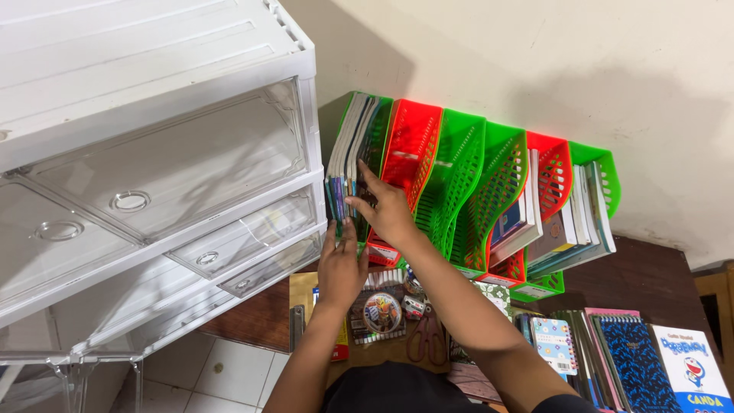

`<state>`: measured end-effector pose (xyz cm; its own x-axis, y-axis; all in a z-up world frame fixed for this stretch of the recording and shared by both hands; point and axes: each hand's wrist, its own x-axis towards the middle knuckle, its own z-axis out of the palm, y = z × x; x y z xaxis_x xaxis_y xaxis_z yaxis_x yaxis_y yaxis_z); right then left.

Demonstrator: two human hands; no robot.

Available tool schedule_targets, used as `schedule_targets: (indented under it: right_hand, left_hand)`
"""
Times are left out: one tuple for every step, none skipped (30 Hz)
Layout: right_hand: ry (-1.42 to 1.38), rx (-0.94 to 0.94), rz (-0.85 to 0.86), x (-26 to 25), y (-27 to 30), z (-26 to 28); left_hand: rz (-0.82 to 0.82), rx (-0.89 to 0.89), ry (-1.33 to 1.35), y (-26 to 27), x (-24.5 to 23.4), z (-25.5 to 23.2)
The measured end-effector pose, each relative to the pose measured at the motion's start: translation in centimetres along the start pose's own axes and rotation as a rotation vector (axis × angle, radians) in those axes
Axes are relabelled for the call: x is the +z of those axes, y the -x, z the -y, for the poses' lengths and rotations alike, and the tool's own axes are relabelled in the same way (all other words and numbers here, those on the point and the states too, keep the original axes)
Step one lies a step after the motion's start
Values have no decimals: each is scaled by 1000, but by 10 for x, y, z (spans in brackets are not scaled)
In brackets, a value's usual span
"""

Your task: The person organizes stationery items by picking up books and notebooks from a table and placing them into a multi-compartment plastic organizer and a clear drawer unit. The person handles items one at a time, including a Bahasa Indonesia textbook, a patterned notebook, a Doraemon book, and several spiral notebooks.

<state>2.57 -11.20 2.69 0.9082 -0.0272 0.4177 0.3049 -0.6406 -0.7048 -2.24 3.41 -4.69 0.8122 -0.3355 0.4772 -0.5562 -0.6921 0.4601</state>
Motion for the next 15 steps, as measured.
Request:
schedule_targets:
  right_hand:
    - [-44, 4, 1, 1, 1, -2]
    - [-89, 11, 2, 3, 2, -4]
    - [-134, 17, 2, 4, 4, -6]
    - [-126, 35, 13, 5, 5, -9]
    - [-117, 53, 23, 6, 5, -11]
    - [-108, 69, 31, 6, 6, -13]
    - [-121, 94, 35, 6, 9, -14]
    - [-133, 118, 38, 5, 13, -14]
    - [-145, 141, 41, 4, 17, -14]
    - [-214, 151, 17, 2, 22, -14]
    - [-283, 161, -8, -1, 27, -14]
    - [-351, 171, -34, -5, 34, -13]
    - [-361, 188, -54, -11, 41, -13]
    - [-371, 206, -74, -18, 49, -14]
    - [-381, 223, -93, -25, 57, -14]
  left_hand:
    - [4, -2, -3, 0, 1, 0]
    - [10, -4, -5, 0, 1, 1]
    - [16, -6, -7, 0, 2, 1]
    - [17, -10, -6, 0, 3, 1]
    - [17, -13, -6, 1, 3, 1]
    - [17, -13, -5, 0, 4, 1]
    - [28, -21, 0, 1, 4, 1]
    - [40, -27, 4, 1, 4, 2]
    - [51, -34, 8, 1, 4, 2]
    - [50, -23, 6, 2, 4, 4]
    - [48, -11, 4, 2, 4, 5]
    - [47, 1, 3, 2, 4, 6]
    - [51, 11, 9, 3, 5, 8]
    - [55, 19, 14, 2, 5, 10]
    - [59, 28, 20, 3, 4, 12]
